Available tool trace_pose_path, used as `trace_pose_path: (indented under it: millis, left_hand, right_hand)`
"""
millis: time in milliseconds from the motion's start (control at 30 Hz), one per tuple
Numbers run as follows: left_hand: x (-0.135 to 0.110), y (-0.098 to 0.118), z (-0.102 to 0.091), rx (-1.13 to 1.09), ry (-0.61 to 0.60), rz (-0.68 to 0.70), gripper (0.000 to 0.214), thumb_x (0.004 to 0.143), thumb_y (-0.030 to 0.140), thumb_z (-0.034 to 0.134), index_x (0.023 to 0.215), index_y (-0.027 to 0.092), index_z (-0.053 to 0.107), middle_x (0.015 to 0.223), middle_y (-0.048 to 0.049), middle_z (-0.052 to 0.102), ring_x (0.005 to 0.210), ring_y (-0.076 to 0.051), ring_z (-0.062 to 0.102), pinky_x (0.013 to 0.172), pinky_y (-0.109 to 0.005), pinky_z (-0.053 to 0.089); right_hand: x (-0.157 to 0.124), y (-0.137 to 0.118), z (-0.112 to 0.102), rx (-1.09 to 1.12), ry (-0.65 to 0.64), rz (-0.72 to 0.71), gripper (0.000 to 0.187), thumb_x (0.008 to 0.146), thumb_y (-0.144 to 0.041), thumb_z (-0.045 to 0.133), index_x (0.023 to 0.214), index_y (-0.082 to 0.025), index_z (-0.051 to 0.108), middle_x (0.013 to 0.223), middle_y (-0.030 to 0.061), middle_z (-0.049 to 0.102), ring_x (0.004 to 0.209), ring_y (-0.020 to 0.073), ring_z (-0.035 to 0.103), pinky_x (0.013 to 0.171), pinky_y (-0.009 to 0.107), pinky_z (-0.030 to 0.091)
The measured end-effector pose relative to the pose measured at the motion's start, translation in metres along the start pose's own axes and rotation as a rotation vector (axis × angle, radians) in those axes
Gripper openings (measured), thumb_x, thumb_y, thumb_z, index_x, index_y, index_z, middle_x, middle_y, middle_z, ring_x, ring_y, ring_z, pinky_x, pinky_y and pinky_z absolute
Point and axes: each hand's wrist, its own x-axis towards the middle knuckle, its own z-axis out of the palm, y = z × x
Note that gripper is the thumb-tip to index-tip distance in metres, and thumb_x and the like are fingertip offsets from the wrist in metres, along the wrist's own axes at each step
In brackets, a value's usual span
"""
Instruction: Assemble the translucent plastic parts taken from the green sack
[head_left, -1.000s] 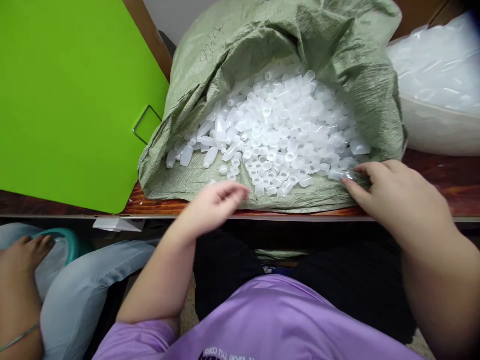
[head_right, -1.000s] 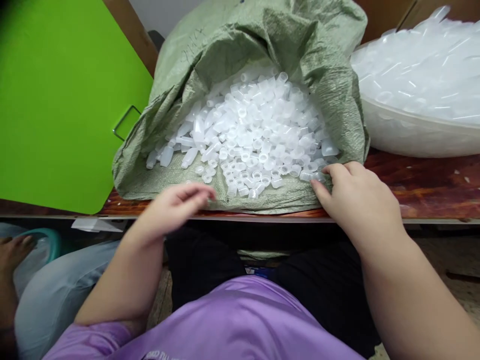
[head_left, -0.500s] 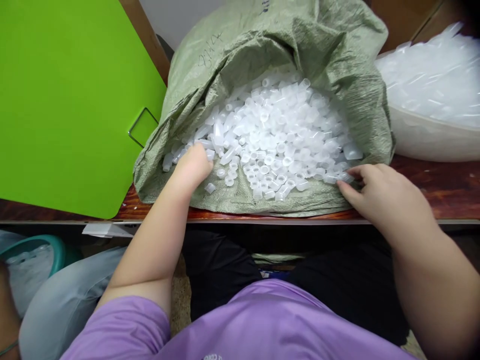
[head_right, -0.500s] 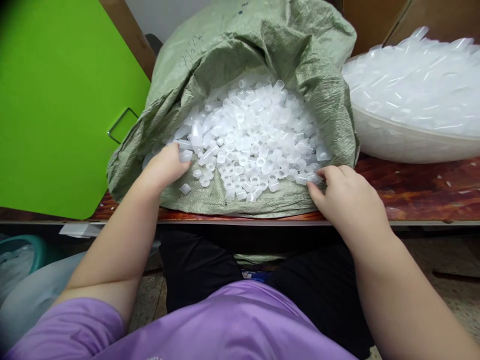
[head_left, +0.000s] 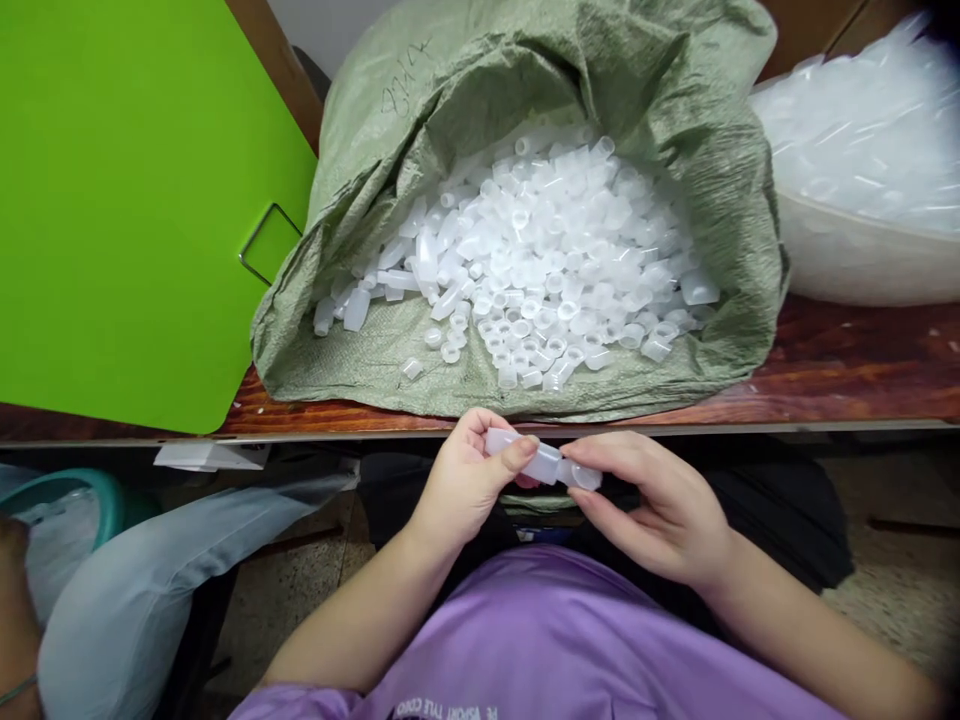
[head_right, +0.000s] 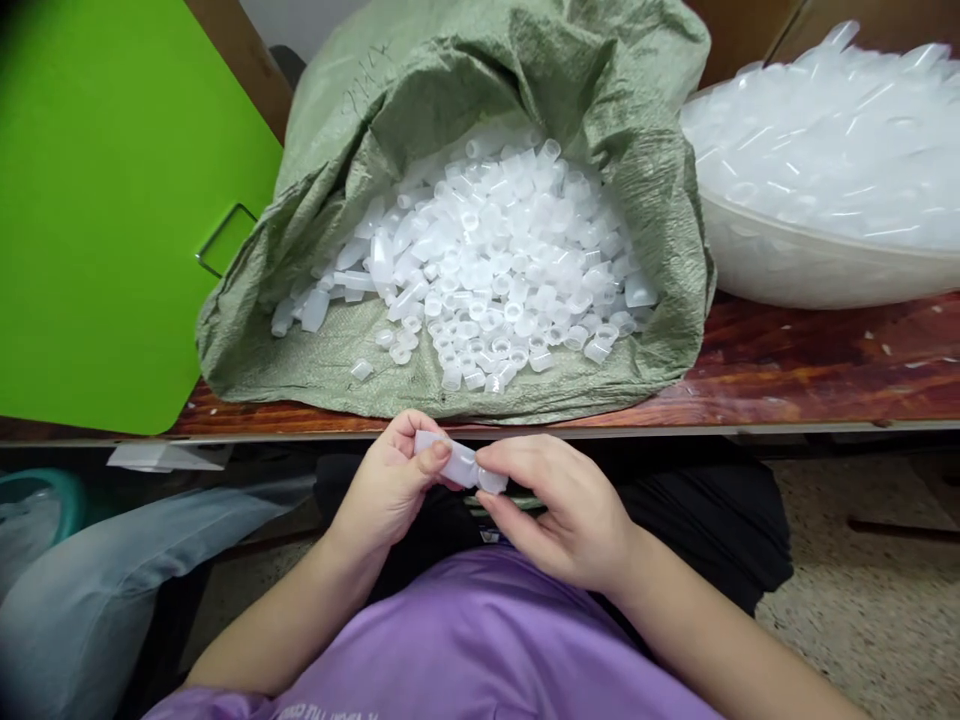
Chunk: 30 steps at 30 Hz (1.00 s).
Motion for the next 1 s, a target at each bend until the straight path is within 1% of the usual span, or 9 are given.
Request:
trace_pose_path:
  millis: [233,367,467,567,633,733,800,933,1000]
  left_hand:
    - [-0.004,-0.026,-0.004,-0.043,-0.096,-0.405,0.038,0.073,0.05,0.062,0.073,0.018,0.041,0.043,0.0061,0.051,0.029,-0.006,0.04,0.033,-0.016,0.035]
    - [-0.001,-0.035,-0.011,0.122,-0.065,-0.406,0.037,0.076,0.052,0.055,0.072,0.017,0.044,0.045,0.0051,0.053,0.027,-0.004,0.034,0.031,-0.016,0.031]
    - [-0.001,-0.037,-0.013,0.287,-0.005,-0.303,0.038,0.08,0.053,0.05,0.074,0.016,0.05,0.046,0.0049,0.051,0.03,-0.004,0.035,0.032,-0.015,0.027]
    - [-0.002,-0.037,-0.01,0.359,-0.009,-0.175,0.037,0.081,0.051,0.049,0.079,0.014,0.056,0.054,0.0042,0.051,0.038,-0.004,0.039,0.037,-0.016,0.031]
    - [-0.001,-0.04,-0.01,0.389,0.011,-0.115,0.036,0.081,0.049,0.05,0.081,0.014,0.057,0.058,0.0041,0.05,0.042,-0.004,0.04,0.039,-0.016,0.033]
    - [0.003,-0.048,-0.012,0.393,0.064,-0.101,0.036,0.082,0.05,0.048,0.083,0.015,0.056,0.059,0.0044,0.049,0.042,-0.005,0.041,0.039,-0.017,0.034]
    - [0.007,-0.054,-0.014,0.383,0.074,-0.106,0.036,0.083,0.051,0.047,0.082,0.015,0.055,0.058,0.0046,0.049,0.041,-0.005,0.04,0.039,-0.017,0.034]
    - [0.009,-0.065,-0.013,0.361,0.075,-0.144,0.037,0.082,0.051,0.047,0.079,0.015,0.054,0.054,0.0055,0.047,0.039,-0.005,0.039,0.038,-0.017,0.034]
    - [0.009,-0.069,-0.012,0.342,0.083,-0.178,0.037,0.082,0.051,0.047,0.077,0.015,0.053,0.053,0.0056,0.046,0.038,-0.005,0.038,0.038,-0.018,0.034]
  right_hand:
    - [-0.018,0.004,-0.005,-0.07,-0.255,-0.252,0.031,0.081,-0.009,0.056,0.111,-0.018,0.054,0.11,0.0093,0.065,0.09,0.0144,0.062,0.075,0.029,0.052]
    - [-0.022,0.009,-0.003,-0.287,-0.346,-0.321,0.023,0.084,-0.013,0.054,0.106,-0.018,0.058,0.113,0.0078,0.065,0.091,0.0164,0.062,0.075,0.03,0.051]
    - [-0.025,0.016,0.004,-0.303,-0.318,-0.127,0.018,0.089,-0.026,0.049,0.096,-0.017,0.062,0.09,0.0073,0.071,0.073,0.0145,0.063,0.065,0.027,0.051]
    - [-0.034,0.023,0.016,-0.259,-0.345,0.288,0.043,0.094,-0.034,0.032,0.064,-0.018,0.059,0.053,0.0009,0.06,0.05,0.011,0.055,0.05,0.023,0.046]
    - [-0.041,0.027,0.022,-0.248,-0.356,0.453,0.046,0.095,-0.035,0.028,0.063,-0.019,0.058,0.055,0.0008,0.059,0.052,0.0119,0.056,0.05,0.024,0.046]
    - [-0.052,0.033,0.027,-0.215,-0.214,0.363,0.025,0.088,-0.038,0.046,0.097,-0.019,0.059,0.095,0.009,0.066,0.086,0.0187,0.063,0.073,0.032,0.052]
    - [-0.058,0.037,0.029,-0.151,-0.174,0.285,0.027,0.085,-0.033,0.051,0.108,-0.019,0.055,0.109,0.0113,0.062,0.099,0.0199,0.06,0.082,0.034,0.05]
    - [-0.066,0.04,0.035,-0.035,-0.24,0.54,0.026,0.092,-0.031,0.036,0.095,-0.02,0.06,0.08,0.0042,0.066,0.071,0.0142,0.063,0.066,0.027,0.053]
    - [-0.069,0.041,0.038,-0.032,-0.201,0.57,0.025,0.089,-0.036,0.042,0.097,-0.02,0.059,0.089,0.0066,0.066,0.077,0.0163,0.063,0.072,0.03,0.052]
